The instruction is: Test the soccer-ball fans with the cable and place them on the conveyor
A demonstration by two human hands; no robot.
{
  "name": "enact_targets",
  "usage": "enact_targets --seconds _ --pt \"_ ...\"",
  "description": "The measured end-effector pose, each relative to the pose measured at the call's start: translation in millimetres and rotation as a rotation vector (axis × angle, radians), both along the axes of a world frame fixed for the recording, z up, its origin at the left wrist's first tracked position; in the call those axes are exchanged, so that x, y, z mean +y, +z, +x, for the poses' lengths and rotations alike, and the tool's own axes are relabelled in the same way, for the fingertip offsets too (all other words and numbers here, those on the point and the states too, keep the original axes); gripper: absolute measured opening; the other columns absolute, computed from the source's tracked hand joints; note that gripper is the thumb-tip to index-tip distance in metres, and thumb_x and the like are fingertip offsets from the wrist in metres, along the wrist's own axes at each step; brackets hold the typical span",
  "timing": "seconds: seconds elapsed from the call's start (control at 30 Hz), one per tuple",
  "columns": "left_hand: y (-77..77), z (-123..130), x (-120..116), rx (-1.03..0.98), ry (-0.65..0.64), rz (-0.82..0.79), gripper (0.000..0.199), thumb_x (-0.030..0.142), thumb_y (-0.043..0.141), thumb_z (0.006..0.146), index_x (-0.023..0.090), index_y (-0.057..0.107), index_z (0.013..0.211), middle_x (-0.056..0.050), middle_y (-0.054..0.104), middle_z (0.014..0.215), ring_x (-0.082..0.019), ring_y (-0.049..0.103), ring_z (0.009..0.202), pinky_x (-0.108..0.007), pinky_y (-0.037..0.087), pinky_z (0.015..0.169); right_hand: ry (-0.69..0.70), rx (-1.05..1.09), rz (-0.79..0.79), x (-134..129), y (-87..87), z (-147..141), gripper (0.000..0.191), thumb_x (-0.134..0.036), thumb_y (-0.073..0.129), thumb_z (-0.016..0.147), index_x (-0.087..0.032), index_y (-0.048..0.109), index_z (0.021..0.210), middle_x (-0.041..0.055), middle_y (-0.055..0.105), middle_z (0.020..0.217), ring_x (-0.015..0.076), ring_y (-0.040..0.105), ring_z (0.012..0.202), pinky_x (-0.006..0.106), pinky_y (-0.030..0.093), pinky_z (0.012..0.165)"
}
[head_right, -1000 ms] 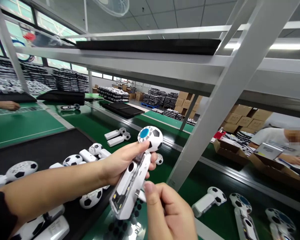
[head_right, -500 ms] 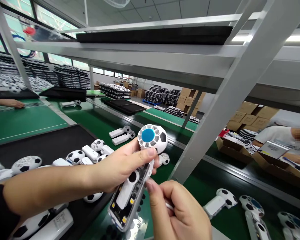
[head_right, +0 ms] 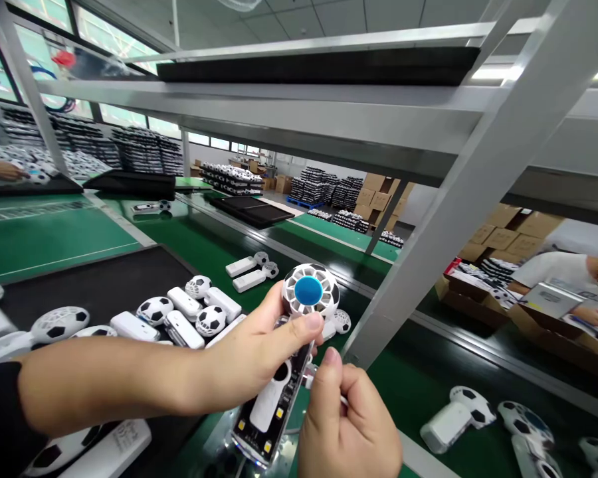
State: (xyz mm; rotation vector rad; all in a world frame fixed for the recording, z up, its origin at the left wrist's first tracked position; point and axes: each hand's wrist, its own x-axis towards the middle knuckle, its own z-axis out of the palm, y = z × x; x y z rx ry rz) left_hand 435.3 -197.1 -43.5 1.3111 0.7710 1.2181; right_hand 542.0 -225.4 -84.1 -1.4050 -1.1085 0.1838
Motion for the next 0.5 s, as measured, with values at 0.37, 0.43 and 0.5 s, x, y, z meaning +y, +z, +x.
enact_targets --seconds 0.37,0.43,0.5 --pt "-8.0 5 1 -0.153 0.022 0.072 0.032 0.041 0.061 0.092 0.021 0.046 0.112 0.001 0.058 0.095 -0.011 0.054 0.087 -0.029 0.044 0.089 0.212 0.063 -0.16 2 2.3 14 0.044 -0.054 0.048 0.09 -0.023 0.05 0.059 -0.003 0.043 0.053 0.0145 0.04 0.052 0.026 0.034 0.05" --pt "-1.9 1 6 -0.182 -0.017 0.037 0.035 0.045 0.061 0.091 0.021 0.045 0.111 0.001 0.057 0.092 -0.011 0.055 0.083 -0.03 0.045 0.086 0.366 0.058 -0.238 2 5.7 24 0.049 -0.06 0.04 0.091 -0.023 0.051 0.061 -0.0009 0.046 0.056 0.0158 0.045 0.052 0.027 0.036 0.047" --pt "4.3 -2 10 -0.201 -0.049 0.035 0.038 0.046 0.063 0.09 0.022 0.043 0.11 0.002 0.057 0.091 -0.011 0.056 0.081 -0.031 0.045 0.085 0.479 -0.039 -0.284 0 10.6 33 0.05 -0.061 0.039 0.092 -0.023 0.048 0.06 -0.0009 0.045 0.057 0.0153 0.044 0.051 0.026 0.035 0.045"
